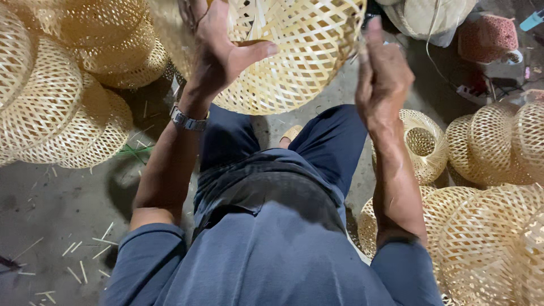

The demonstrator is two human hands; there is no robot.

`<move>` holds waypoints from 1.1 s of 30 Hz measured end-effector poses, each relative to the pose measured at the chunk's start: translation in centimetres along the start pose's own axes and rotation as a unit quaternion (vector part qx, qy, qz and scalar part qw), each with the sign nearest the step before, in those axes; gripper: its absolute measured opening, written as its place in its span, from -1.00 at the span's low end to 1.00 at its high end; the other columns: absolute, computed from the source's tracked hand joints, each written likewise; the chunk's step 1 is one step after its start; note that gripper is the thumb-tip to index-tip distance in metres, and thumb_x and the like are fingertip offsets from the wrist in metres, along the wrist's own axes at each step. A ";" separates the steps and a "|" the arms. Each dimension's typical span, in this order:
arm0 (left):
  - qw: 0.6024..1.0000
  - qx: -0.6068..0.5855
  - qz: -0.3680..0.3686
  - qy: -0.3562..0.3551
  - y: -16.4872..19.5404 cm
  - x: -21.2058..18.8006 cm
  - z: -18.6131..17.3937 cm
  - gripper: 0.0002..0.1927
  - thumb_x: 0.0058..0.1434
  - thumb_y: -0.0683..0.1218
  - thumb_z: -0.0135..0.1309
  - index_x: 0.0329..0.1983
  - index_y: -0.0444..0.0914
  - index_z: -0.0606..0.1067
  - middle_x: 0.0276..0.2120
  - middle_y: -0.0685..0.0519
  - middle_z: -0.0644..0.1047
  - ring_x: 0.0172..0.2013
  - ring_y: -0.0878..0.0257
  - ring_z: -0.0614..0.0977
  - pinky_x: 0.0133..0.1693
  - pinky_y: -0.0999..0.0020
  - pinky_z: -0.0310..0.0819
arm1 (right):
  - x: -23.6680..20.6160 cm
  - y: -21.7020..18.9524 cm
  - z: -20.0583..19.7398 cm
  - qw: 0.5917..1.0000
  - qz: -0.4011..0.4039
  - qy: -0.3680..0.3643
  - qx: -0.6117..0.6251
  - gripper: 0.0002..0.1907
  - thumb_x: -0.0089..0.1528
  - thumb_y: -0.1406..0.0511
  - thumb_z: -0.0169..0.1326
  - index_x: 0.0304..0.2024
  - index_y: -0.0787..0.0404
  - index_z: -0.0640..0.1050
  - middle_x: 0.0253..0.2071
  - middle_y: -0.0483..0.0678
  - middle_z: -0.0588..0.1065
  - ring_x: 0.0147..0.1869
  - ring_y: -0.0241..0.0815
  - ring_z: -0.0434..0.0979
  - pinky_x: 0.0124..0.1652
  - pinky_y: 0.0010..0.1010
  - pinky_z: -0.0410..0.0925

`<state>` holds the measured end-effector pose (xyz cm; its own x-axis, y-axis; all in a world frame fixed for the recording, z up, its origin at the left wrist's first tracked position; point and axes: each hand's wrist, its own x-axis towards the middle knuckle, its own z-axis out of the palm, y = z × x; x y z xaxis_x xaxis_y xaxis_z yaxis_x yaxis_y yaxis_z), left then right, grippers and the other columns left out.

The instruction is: The person sits on the floor of a workshop holding a large woven bamboo lampshade on their lap. They use a red-handled cutting tool to trim off excess bamboo strip ends around the woven shade, rotating the lampshade to reach different sections and brushing loose strips aside as they work.

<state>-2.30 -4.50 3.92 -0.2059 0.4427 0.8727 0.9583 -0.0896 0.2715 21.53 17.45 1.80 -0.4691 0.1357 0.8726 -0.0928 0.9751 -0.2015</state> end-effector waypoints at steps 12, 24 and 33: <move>0.988 -0.083 -0.132 0.012 -1.0 -1.5 2.0 -0.24 0.34 0.15 0.24 0.40 -0.35 0.24 0.36 -0.26 0.27 0.40 -0.10 0.22 0.47 -0.04 -0.06 | -1.1 -3.4 -1.9 0.951 0.251 -0.161 -0.086 -0.46 0.63 0.24 -0.15 0.60 0.20 0.07 -0.26 0.10 0.60 -0.40 -0.17 0.59 -0.36 -0.27 0.54; 0.986 0.106 -0.122 0.034 3.6 -1.1 2.2 -0.28 0.41 0.16 0.28 0.29 -0.42 0.24 0.37 -0.41 0.06 0.42 -0.36 -0.05 0.40 -0.44 -0.48 | 1.0 -9.6 1.3 0.981 0.117 -0.153 -0.021 -0.21 0.56 0.21 0.14 0.55 0.22 -0.10 -0.25 0.10 0.62 -0.17 0.05 0.70 -0.17 -0.17 0.52; 0.985 0.133 -0.093 0.049 5.0 -0.5 1.8 -0.27 0.41 0.18 0.30 0.27 -0.43 0.26 0.34 -0.41 0.02 0.34 -0.44 -0.07 0.35 -0.47 -0.36 | 1.4 -9.3 1.5 0.980 0.117 -0.158 -0.040 -0.18 0.56 0.21 0.16 0.54 0.22 -0.14 -0.27 0.11 0.62 -0.22 0.09 0.69 -0.19 -0.16 0.51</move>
<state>2.93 -3.55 4.14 -0.3891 0.3401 0.8561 0.9172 0.2290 0.3259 20.42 8.31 4.18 -0.7189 0.3089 0.6226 0.1137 0.9360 -0.3331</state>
